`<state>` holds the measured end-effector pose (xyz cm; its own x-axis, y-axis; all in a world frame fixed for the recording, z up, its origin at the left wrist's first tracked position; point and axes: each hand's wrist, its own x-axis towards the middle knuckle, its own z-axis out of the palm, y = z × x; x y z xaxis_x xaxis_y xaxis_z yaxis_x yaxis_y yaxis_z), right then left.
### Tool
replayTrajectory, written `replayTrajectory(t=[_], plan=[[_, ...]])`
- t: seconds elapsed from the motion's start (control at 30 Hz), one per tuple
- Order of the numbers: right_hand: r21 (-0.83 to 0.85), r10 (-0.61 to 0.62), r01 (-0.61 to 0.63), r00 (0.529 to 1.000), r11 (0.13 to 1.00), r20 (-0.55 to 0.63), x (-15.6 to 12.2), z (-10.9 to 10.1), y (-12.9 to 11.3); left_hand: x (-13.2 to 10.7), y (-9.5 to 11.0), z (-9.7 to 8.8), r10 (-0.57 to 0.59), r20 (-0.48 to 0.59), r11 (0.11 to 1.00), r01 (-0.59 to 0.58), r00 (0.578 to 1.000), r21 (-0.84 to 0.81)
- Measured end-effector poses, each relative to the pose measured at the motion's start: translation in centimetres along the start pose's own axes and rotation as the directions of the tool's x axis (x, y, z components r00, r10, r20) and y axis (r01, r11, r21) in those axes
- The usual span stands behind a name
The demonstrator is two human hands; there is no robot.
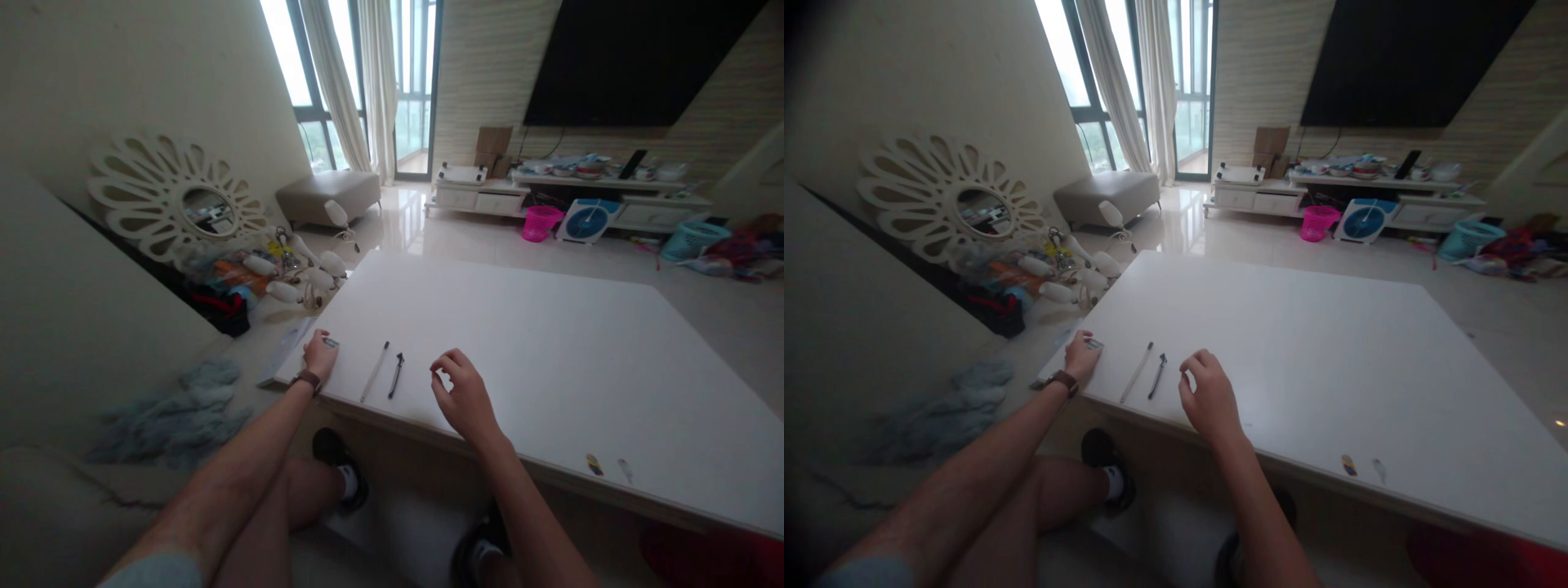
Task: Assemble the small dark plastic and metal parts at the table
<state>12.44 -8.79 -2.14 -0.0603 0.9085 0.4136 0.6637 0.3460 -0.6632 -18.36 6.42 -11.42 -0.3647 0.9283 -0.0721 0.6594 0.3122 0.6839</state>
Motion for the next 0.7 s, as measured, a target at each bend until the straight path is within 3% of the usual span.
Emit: replayTrajectory(t=[0.17,0.3,0.43,0.5,0.57,0.63,0.67,0.7], plan=[[-0.025,-0.001,0.002,1.0,1.0,0.02,-0.4,-0.6,0.4,-0.4,-0.3,-0.1,-0.033,-0.069,0.993,0.04,0.997,0.108],[-0.043,0.008,-0.007,0.999,0.999,0.035,-0.6,-1.0,0.5,-1.6,2.0,0.6,0.023,-0.062,0.991,-0.014,0.998,0.134],[-0.01,0.047,-0.048,0.998,0.999,-0.038,-0.4,-1.0,0.0,-6.3,6.4,2.5,0.235,0.066,0.97,-0.238,0.97,0.046],[0.064,0.106,-0.1,0.99,0.993,-0.097,-0.2,-0.7,-0.4,-10.1,8.9,3.6,0.449,0.189,0.877,-0.39,0.873,-0.282],[0.182,0.191,-0.168,0.974,0.969,-0.119,0.1,-0.2,-0.9,-14.0,11.3,4.6,0.541,0.283,0.742,-0.291,0.792,-0.604],[0.334,0.292,-0.243,0.95,0.911,-0.106,0.4,0.7,-1.2,-17.0,13.4,5.2,0.608,0.403,0.602,-0.066,0.684,-0.796],[0.405,0.342,-0.281,0.936,0.87,-0.084,0.6,1.2,-1.3,-17.9,14.3,5.4,0.608,0.452,0.558,0.054,0.653,-0.828],[0.466,0.386,-0.322,0.921,0.824,-0.047,0.9,1.7,-1.4,-18.4,15.1,5.5,0.569,0.496,0.523,0.176,0.656,-0.834]])
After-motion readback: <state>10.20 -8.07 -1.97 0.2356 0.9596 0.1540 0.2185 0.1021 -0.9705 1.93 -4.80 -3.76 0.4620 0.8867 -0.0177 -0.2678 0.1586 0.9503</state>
